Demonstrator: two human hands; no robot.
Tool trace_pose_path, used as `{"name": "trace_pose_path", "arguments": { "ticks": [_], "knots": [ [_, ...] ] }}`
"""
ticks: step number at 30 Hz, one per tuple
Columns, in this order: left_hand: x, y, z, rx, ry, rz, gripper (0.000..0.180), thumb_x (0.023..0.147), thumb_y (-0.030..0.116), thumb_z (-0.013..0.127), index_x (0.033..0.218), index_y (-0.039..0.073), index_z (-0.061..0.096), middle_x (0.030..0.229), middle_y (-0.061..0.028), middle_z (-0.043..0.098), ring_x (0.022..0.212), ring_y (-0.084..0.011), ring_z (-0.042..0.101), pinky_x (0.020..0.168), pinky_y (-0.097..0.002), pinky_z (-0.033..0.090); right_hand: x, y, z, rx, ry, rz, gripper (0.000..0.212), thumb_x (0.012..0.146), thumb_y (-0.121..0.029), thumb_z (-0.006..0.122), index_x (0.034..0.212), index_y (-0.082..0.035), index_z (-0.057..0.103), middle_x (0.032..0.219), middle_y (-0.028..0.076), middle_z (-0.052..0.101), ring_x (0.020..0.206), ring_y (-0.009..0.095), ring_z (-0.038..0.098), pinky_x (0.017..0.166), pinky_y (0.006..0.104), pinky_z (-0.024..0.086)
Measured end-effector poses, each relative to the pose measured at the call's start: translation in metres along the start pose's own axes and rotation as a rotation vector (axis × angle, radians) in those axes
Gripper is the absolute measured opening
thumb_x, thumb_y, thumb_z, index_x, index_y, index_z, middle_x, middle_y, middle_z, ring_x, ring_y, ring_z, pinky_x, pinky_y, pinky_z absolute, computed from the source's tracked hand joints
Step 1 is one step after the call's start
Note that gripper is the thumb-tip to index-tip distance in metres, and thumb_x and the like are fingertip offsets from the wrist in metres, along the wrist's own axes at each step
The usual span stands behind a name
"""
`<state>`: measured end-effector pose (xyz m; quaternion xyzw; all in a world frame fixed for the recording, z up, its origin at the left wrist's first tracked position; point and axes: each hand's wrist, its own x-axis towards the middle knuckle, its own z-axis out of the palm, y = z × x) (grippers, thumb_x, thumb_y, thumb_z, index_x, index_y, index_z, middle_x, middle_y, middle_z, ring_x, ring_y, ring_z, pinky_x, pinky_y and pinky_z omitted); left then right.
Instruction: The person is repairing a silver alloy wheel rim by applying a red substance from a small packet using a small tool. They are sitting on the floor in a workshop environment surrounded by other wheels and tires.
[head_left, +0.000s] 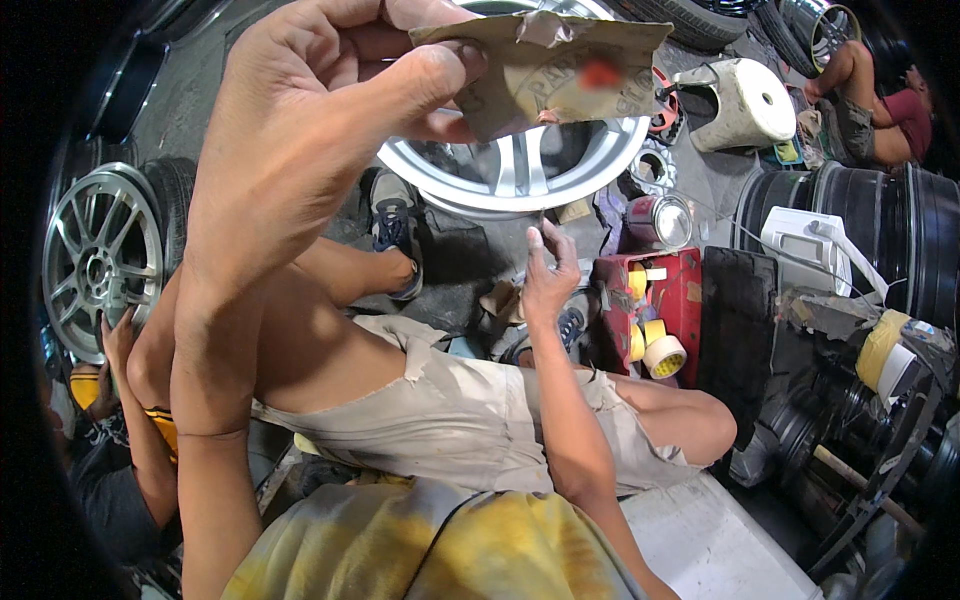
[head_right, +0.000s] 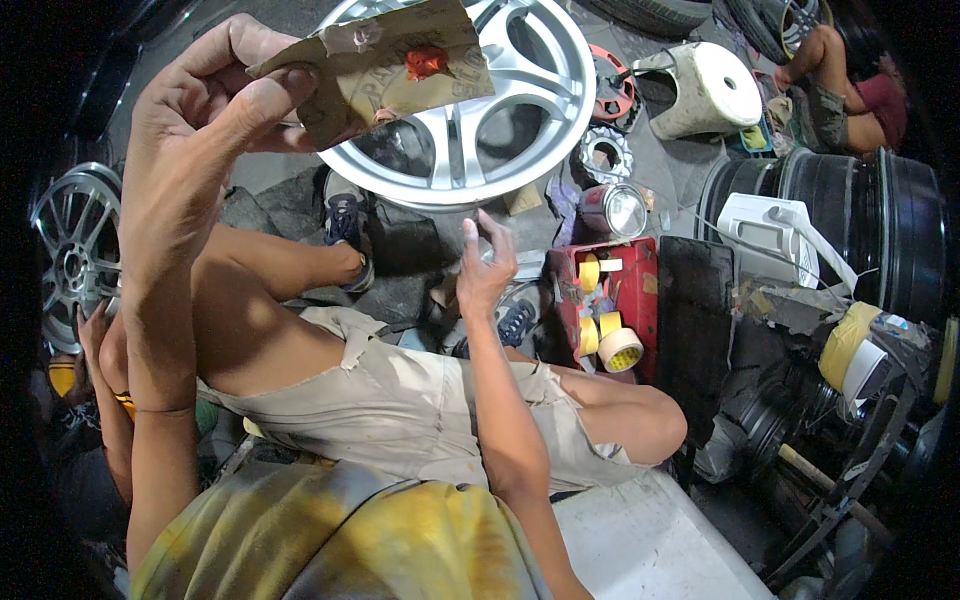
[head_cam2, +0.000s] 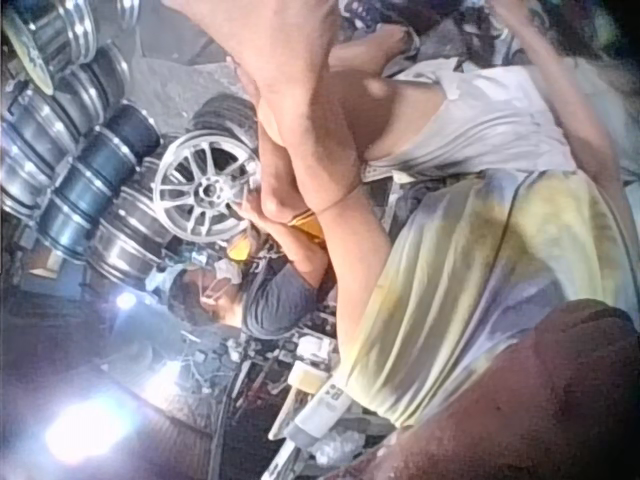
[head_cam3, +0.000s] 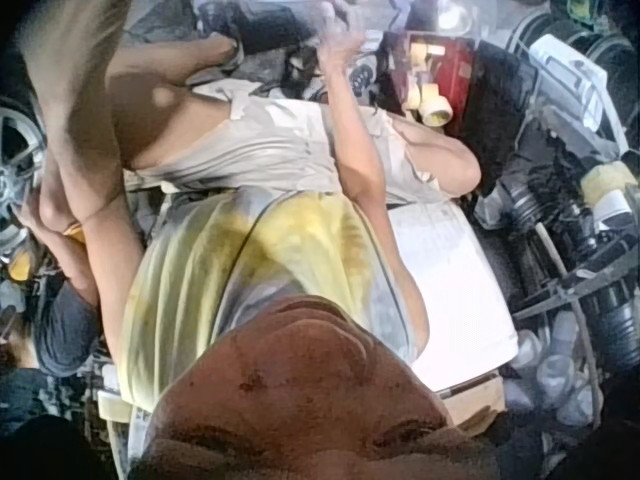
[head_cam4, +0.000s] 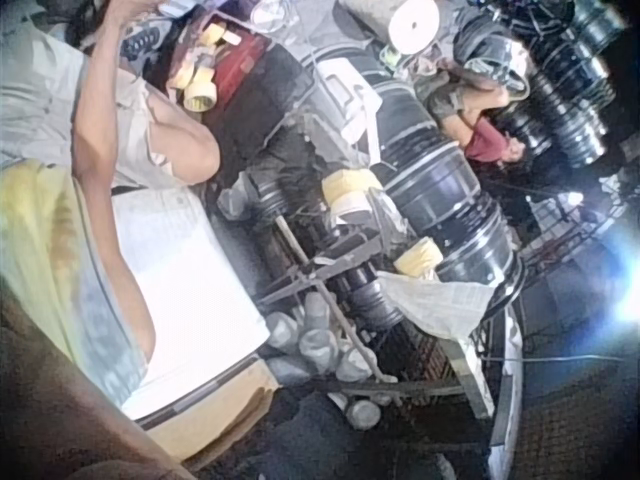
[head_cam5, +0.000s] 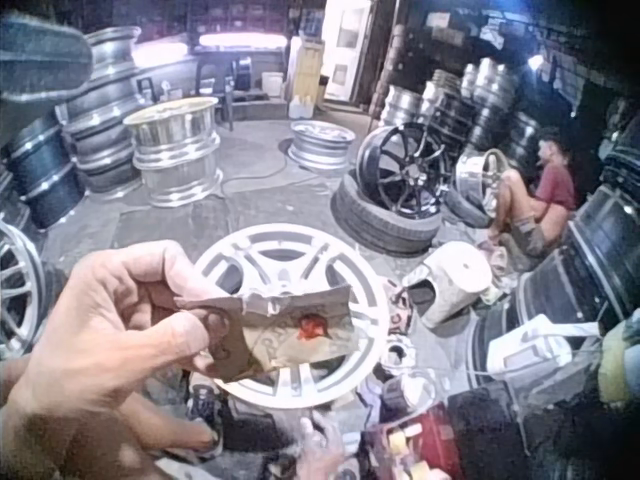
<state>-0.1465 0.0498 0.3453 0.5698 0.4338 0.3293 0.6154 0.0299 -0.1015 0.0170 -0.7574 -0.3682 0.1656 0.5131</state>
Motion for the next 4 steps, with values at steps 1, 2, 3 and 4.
{"name": "trace_pose_path", "arguments": {
  "ticks": [1,2,3,4],
  "knots": [
    [-0.001,-0.003,-0.002,0.013,0.011,0.034,0.009,0.095,-0.003,0.066,0.103,-0.004,0.061,0.096,-0.0123,0.073,0.08,-0.0104,0.072,0.071,-0.023,0.061,-0.004,0.003,0.008,0.039,-0.007,0.023,0.025,0.094,-0.016,0.075,0.113,0.001,0.073,0.102,0.009,0.072,0.095,0.019,0.067,0.089,0.0319,0.052],
    [0.001,-0.011,-0.002,0.017,0.009,0.069,0.009,0.095,-0.003,0.066,0.103,-0.004,0.061,0.096,-0.0122,0.073,0.08,-0.0102,0.071,0.071,-0.0228,0.061,-0.007,0.006,0.011,0.055,-0.004,0.0,0.025,0.094,-0.016,0.076,0.113,0.0,0.073,0.103,0.008,0.072,0.095,0.016,0.067,0.089,0.0294,0.052],
    [0.004,-0.017,-0.003,0.021,0.009,0.105,0.009,0.095,-0.003,0.066,0.103,-0.004,0.061,0.095,-0.0122,0.073,0.08,-0.0099,0.071,0.07,-0.0226,0.061,-0.011,0.009,0.014,0.059,-0.021,0.023,0.026,0.094,-0.016,0.077,0.114,0.0,0.073,0.104,0.008,0.072,0.096,0.017,0.067,0.09,0.0299,0.052],
    [0.006,-0.015,-0.006,0.028,-0.012,0.084,0.01,0.095,-0.002,0.066,0.104,-0.003,0.062,0.095,-0.0124,0.073,0.079,-0.0107,0.072,0.07,-0.0218,0.06,-0.015,0.008,0.018,0.07,-0.045,0.049,0.027,0.094,-0.017,0.077,0.115,0.0,0.073,0.105,0.009,0.072,0.097,0.018,0.067,0.091,0.0304,0.052]
  ]
}}
